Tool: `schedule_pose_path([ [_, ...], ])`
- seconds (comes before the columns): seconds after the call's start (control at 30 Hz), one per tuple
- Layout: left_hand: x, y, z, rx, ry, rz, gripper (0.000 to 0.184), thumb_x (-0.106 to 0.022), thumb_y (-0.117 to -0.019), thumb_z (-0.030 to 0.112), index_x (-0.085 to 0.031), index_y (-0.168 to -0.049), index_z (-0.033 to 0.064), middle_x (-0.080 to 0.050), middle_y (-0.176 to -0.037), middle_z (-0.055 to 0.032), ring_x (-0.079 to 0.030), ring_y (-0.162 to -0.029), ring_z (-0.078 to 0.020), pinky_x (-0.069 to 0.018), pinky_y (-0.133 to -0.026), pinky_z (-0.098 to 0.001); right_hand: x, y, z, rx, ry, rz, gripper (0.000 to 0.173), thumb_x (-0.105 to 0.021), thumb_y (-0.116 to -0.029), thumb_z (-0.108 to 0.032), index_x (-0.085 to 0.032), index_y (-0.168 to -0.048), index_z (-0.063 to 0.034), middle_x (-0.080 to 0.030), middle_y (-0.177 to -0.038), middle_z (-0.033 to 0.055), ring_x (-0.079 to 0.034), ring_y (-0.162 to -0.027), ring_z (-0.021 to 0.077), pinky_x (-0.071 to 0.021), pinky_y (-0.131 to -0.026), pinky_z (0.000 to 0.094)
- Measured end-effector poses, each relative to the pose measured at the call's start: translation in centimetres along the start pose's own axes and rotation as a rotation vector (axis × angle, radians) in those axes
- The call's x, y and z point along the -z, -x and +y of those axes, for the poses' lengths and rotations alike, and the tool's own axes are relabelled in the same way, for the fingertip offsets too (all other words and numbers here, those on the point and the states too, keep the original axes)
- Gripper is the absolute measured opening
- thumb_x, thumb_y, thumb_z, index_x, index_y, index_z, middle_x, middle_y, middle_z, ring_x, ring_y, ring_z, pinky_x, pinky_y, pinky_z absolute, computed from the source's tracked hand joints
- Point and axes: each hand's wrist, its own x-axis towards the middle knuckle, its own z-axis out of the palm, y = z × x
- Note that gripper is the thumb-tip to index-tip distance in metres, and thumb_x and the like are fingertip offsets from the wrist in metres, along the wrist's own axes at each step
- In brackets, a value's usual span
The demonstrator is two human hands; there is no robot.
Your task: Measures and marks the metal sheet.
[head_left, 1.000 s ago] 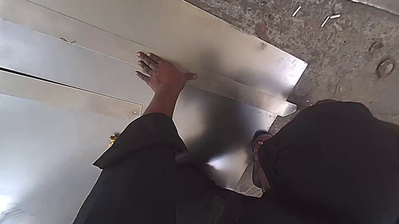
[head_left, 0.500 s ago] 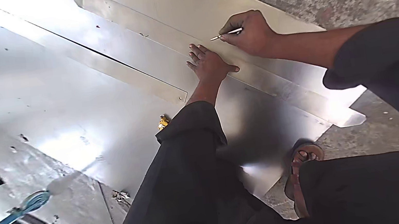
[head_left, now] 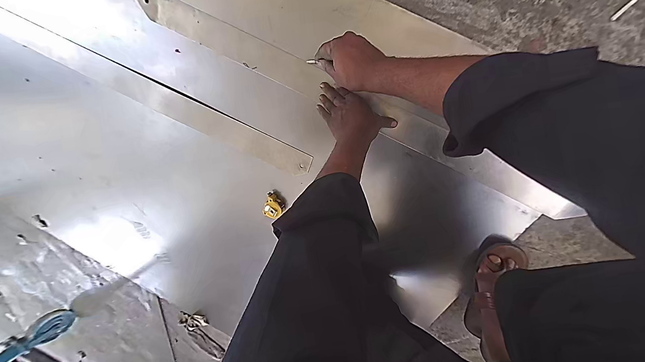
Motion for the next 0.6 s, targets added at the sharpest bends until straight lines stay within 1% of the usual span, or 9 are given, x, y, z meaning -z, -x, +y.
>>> schedule_pose_path([
  [0.1,-0.1,-0.1,-0.1,0.008,-0.015,0.001,0.163,-0.083,-0.0498,0.083,-0.008,-0.161,-0.0088,-0.001,-0.17,-0.0293,-0.01,-0.158,-0.0423,-0.0126,-0.127,-0.0588,1.8,3.6,2.0,0.021,0.083,-0.105,0.031,-0.046,-0.1087,-0.025,-0.07,-0.123,-0.012,-0.072,-0.109,0.015,-0.069,-0.107,0.0338,-0.053,-0.092,0.0539],
  [0.17,-0.3,0.2,-0.1,0.002,-0.002,-0.003,0.164,-0.083,-0.0502,0.083,-0.006,-0.161,-0.0096,0.0,-0.17,-0.0298,-0.009,-0.158,-0.0433,-0.0117,-0.127,-0.0597,2.0,9.9,5.1,0.027,0.096,-0.152,0.035,-0.044,-0.1103,-0.027,-0.069,-0.131,-0.0133,-0.074,-0.109,0.0161,-0.07,-0.105,0.0361,-0.052,-0.092,0.0567],
  [0.3,-0.4,-0.2,0.1,0.0,-0.001,0.004,0.164,-0.083,-0.0503,0.083,-0.004,-0.161,-0.0101,0.0,-0.17,-0.0304,-0.01,-0.158,-0.0438,-0.0127,-0.127,-0.058,1.2,28.4,12.4,-0.037,0.116,-0.115,0.037,-0.049,-0.1083,-0.023,-0.066,-0.14,-0.0174,-0.074,-0.085,0.0177,-0.071,-0.076,0.0378,-0.0544,-0.071,0.0588],
  [0.43,-0.3,-0.4,-0.2,0.002,0.037,0.014,0.163,-0.086,-0.0501,0.078,-0.005,-0.16,-0.0111,0.002,-0.169,-0.0313,-0.008,-0.158,-0.0449,-0.0109,-0.127,-0.0582,-0.2,46.2,17.8,-0.171,0.21,-0.087,0.04,-0.047,-0.1043,-0.022,-0.068,-0.138,-0.0154,-0.071,-0.074,0.0172,-0.072,-0.069,0.0386,-0.0559,-0.066,0.0591],
  [0.47,-0.5,-0.2,-0.1,-0.01,0.049,0.007,0.162,-0.088,-0.051,0.076,-0.005,-0.16,-0.0118,0.002,-0.169,-0.0317,-0.007,-0.158,-0.0456,-0.0099,-0.127,-0.0589,0.4,49.2,17.4,-0.255,0.234,-0.153,0.04,-0.048,-0.1048,-0.021,-0.068,-0.139,-0.0147,-0.073,-0.078,0.0182,-0.073,-0.074,0.039,-0.0569,-0.071,0.0591],
  [0.5,-0.8,0.0,-0.1,-0.018,0.054,0.002,0.162,-0.088,-0.0512,0.075,-0.005,-0.16,-0.0124,0.002,-0.169,-0.0323,-0.007,-0.158,-0.0463,-0.0098,-0.127,-0.06,1.7,50.7,15.8,-0.38,0.267,-0.316,0.04,-0.045,-0.1071,-0.02,-0.065,-0.142,-0.0145,-0.075,-0.089,0.0198,-0.074,-0.085,0.0396,-0.057,-0.079,0.0581],
  [0.53,-0.8,0.0,-0.1,-0.02,0.055,0.004,0.163,-0.088,-0.051,0.075,-0.005,-0.159,-0.0129,0.003,-0.169,-0.0327,-0.007,-0.158,-0.0466,-0.0101,-0.126,-0.0607,3.7,49.8,13.3,-0.576,0.265,-0.607,0.042,-0.038,-0.1125,-0.02,-0.053,-0.152,-0.0163,-0.073,-0.113,0.0204,-0.07,-0.109,0.0389,-0.0514,-0.097,0.0552],
  [0.57,-0.5,-0.3,-0.1,-0.024,0.056,0.019,0.163,-0.088,-0.0503,0.076,-0.005,-0.159,-0.0129,0.002,-0.169,-0.0328,-0.007,-0.158,-0.0462,-0.0105,-0.126,-0.0612,4.9,48.5,11.9,-0.672,0.255,-0.788,0.043,-0.035,-0.1132,-0.018,-0.047,-0.155,-0.0153,-0.069,-0.127,0.0189,-0.065,-0.122,0.0362,-0.0474,-0.104,0.0508],
  [0.6,-0.4,-0.4,-0.1,-0.028,0.06,0.032,0.164,-0.088,-0.0493,0.077,-0.005,-0.16,-0.0124,0.002,-0.169,-0.0327,-0.008,-0.158,-0.0458,-0.0108,-0.126,-0.0617,5.4,48.3,11.1,-0.683,0.217,-0.83,0.042,-0.037,-0.1127,-0.014,-0.049,-0.153,-0.0111,-0.066,-0.133,0.0192,-0.061,-0.128,0.0351,-0.0451,-0.107,0.0476],
])
